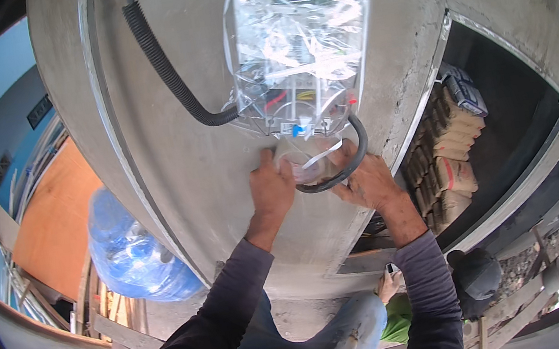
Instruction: The person secures a plastic-wrapped electrical box to a concrete ceiling using clear tape. They repeatedly apply and smooth tape around the box and along the attached conduit to hold it in place.
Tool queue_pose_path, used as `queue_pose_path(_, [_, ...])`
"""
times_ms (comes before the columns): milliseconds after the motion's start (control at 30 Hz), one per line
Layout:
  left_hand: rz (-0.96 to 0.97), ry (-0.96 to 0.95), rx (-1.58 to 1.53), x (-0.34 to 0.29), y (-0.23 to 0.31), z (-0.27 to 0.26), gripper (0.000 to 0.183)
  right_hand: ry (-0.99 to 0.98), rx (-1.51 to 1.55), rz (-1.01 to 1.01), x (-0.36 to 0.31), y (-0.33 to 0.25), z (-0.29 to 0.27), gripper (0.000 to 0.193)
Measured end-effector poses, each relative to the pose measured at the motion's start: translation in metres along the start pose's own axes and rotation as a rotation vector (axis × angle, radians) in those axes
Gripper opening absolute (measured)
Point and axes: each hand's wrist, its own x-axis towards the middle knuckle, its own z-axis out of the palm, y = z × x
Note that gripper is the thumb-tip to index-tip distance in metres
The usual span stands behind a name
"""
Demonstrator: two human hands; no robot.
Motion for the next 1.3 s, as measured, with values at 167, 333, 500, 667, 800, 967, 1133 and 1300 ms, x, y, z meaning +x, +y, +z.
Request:
queue_pose_path(167, [-0.260,0.046,-0.288,-0.003,-0.036,-0.033,0.023,-0.086,-0.077,-0.125,0.000,-0.001,0.000,0.096])
queue_pose_path(333, [-0.375,0.167,-0.572,0.001,-0.049,-0.038,0.028,-0.028,-0.030,-0.125,-0.002,-0.016,-0.001,0.085])
queue_pose_path(500, [-0.608,0.269,-0.997,0.008,-0.051,-0.037,0.032,-0.631,-0.165,0.327,-0.002,-0.090,-0.066,0.044])
queue_pose_path(667, [-0.737,0.310,-1.203,0.011,-0.047,-0.032,0.035,0.104,-0.490,-0.229,0.085,-0.174,-0.136,0.029])
queue_pose_path(800, [-0.791,0.356,-1.425,0.019,-0.043,-0.031,0.034,-0.100,-0.895,-0.580,0.177,-0.202,-0.123,0.035])
queue_pose_path(967, [-0.754,0.382,-1.627,0.035,-0.033,-0.043,0.036,-0.473,-0.681,-0.349,0.216,-0.199,-0.116,0.040])
queue_pose_path(1133, [-0.868,0.301,-1.670,0.040,-0.026,-0.062,0.039,-0.522,-0.977,-0.486,0.208,-0.192,-0.095,0.049])
queue_pose_path(1300, [-0.855,0.302,-1.739,0.036,-0.025,-0.067,0.042,-0.674,-1.005,-0.479,0.217,-0.191,-0.090,0.041])
